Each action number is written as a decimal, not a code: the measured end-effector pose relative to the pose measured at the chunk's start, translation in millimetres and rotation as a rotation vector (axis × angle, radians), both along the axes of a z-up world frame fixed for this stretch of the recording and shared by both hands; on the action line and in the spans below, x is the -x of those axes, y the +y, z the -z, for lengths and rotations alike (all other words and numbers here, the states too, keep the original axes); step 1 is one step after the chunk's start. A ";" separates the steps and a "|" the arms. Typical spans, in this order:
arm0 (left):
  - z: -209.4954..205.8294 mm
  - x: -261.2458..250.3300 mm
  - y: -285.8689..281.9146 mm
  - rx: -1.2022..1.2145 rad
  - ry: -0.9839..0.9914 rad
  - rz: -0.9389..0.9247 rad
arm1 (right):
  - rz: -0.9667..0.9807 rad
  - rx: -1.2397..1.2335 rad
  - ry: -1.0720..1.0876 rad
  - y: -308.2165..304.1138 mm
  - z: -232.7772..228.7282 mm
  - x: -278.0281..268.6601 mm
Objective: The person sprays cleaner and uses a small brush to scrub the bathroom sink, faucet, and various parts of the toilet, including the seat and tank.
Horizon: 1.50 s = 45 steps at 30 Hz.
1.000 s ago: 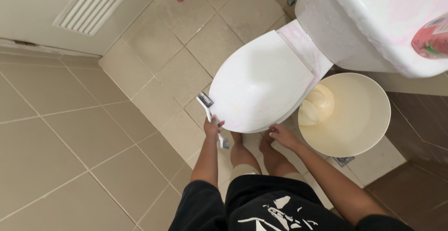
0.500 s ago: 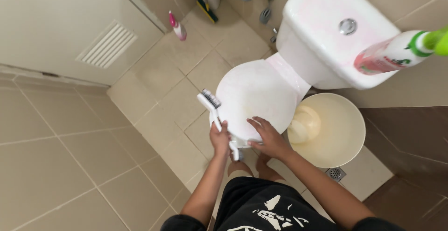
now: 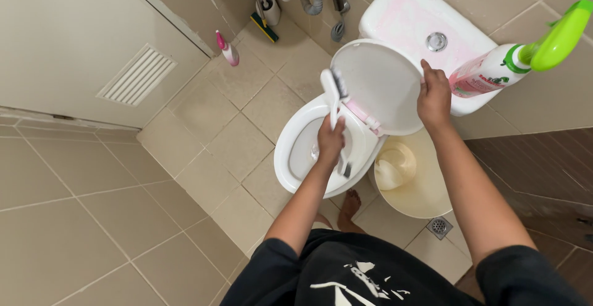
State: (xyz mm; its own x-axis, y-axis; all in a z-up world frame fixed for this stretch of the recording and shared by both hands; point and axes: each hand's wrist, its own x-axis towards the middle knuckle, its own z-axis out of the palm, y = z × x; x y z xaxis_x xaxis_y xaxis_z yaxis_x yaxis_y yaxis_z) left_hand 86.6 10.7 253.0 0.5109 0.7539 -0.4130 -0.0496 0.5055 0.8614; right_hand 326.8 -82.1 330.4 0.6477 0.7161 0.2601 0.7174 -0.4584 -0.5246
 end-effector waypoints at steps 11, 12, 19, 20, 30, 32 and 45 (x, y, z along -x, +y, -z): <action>39.9 13.6 -45.2 0.310 0.019 0.140 | 0.112 -0.318 0.099 -66.0 33.6 27.3; 34.6 8.6 -41.3 0.276 0.031 0.149 | 0.222 -0.378 0.088 -72.5 32.3 16.1; 17.7 14.3 -31.7 0.185 0.124 0.132 | 0.137 -0.657 0.075 -79.6 -13.8 -89.8; 17.4 20.3 -30.5 0.172 0.160 0.123 | 0.136 -0.638 0.097 -69.8 -18.1 -101.9; -3.0 83.9 -22.2 0.148 0.239 0.065 | 0.133 -0.888 0.491 -101.4 -42.9 -108.0; -6.3 86.4 -24.1 0.126 0.230 0.071 | 0.069 -0.827 0.418 -128.4 -37.8 -86.3; -31.6 105.9 15.3 -0.080 0.310 0.113 | 0.160 -0.392 0.795 -184.4 -16.3 132.4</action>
State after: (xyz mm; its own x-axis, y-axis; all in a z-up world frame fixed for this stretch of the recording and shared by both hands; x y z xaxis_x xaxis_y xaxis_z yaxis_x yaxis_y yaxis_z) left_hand -19.3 26.0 284.6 0.4525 0.7359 -0.5037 0.2731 0.4233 0.8639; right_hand 194.4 -266.5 346.7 0.8249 0.5563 -0.1006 0.0187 -0.2047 -0.9786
